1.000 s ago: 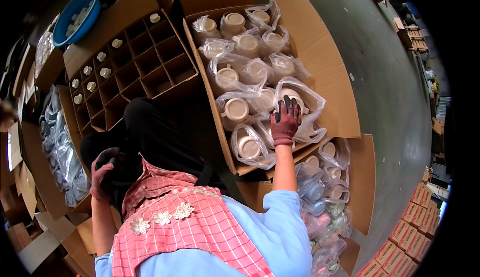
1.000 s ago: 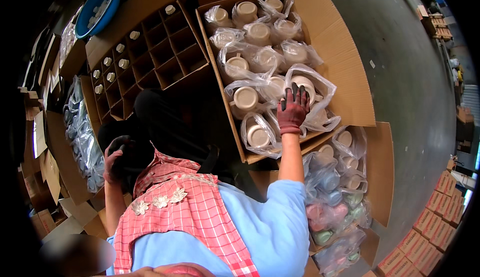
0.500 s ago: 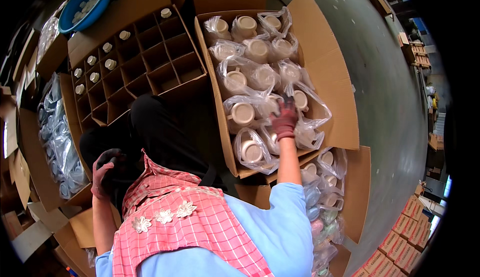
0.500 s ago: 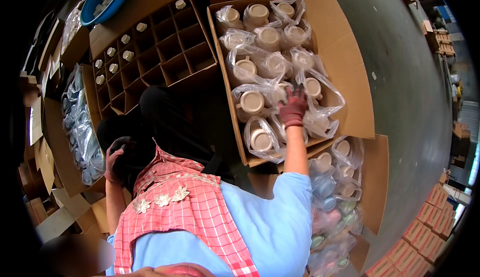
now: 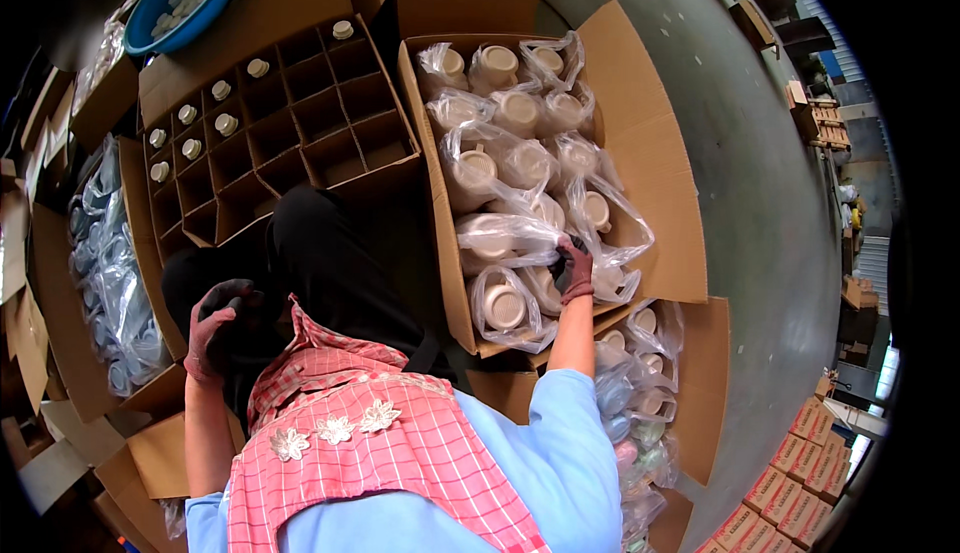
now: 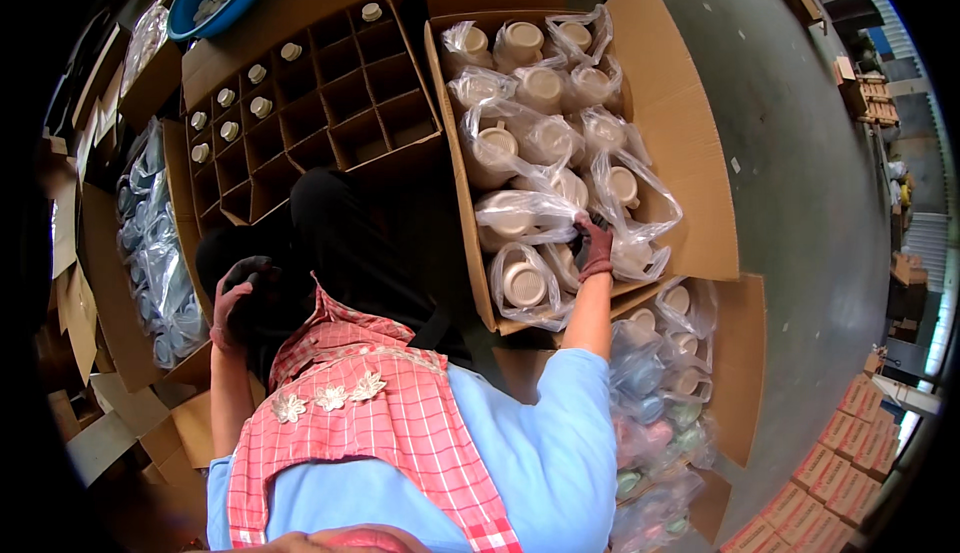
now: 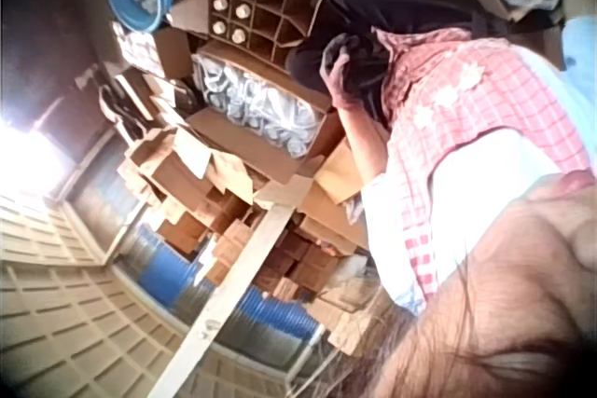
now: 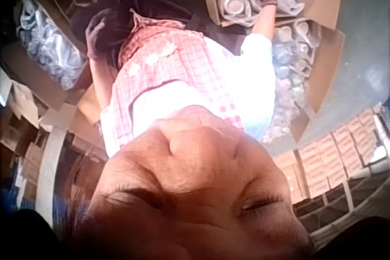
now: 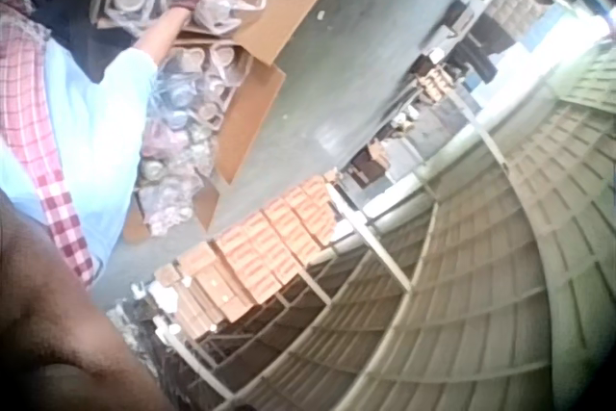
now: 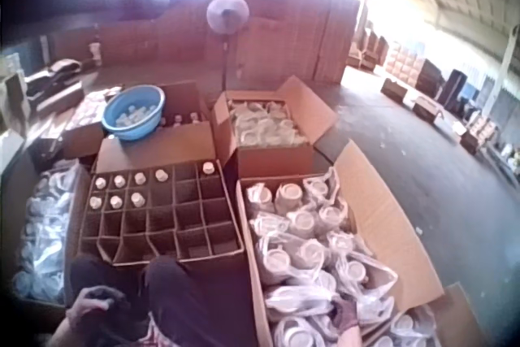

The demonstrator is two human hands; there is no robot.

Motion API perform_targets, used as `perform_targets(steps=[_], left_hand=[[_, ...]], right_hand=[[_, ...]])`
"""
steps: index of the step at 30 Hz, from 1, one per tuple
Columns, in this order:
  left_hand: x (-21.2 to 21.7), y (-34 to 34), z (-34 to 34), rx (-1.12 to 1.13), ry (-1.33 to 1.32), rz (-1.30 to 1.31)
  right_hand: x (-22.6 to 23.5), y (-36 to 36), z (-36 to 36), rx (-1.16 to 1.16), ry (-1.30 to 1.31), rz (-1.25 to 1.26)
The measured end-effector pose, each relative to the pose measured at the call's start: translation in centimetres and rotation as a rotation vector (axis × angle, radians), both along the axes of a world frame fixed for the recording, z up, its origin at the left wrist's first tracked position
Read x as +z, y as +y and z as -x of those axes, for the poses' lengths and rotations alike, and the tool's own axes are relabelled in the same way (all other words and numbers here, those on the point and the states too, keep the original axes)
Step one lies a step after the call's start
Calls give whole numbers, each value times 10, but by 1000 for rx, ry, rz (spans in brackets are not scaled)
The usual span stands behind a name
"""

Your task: The person assembles thermos flasks by inserting metal inner liners into plastic outer shells and securing the lids. They handle beige and light blue thermos units, placing the finished products into plastic bags and cardboard boxes.

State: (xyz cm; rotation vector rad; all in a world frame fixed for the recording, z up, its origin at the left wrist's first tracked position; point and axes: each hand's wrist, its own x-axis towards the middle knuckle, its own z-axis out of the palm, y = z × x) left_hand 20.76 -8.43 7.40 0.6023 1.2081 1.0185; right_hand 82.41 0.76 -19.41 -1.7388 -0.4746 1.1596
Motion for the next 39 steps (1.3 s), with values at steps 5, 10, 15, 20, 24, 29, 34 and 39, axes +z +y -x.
perform_targets(steps=[5, 10, 15, 20, 24, 29, 34, 39], left_hand=[[4, -15, 9, 54, -6, -14], [8, -3, 7, 25, -114, -90], [9, 20, -11, -145, -136, -176], [-10, -9, 13, 74, -228, -23], [-13, -26, 32, 132, -152, -104], [0, -21, 21, 183, -257, -30], [-25, 23, 0, -145, -647, -78], [-35, 51, -38, -313, -1337, -218]], right_hand=[[65, -16, 58, -180, 790, -479], [229, 25, 107, 362, 873, -911], [237, 83, 135, -30, -400, -709], [110, 64, 102, 208, -1021, 518], [19, 49, 65, 250, -926, 453], [130, 58, 94, -3, 211, -356], [279, 19, 215, 297, 306, -748], [313, 8, 338, 1594, 822, -963]])
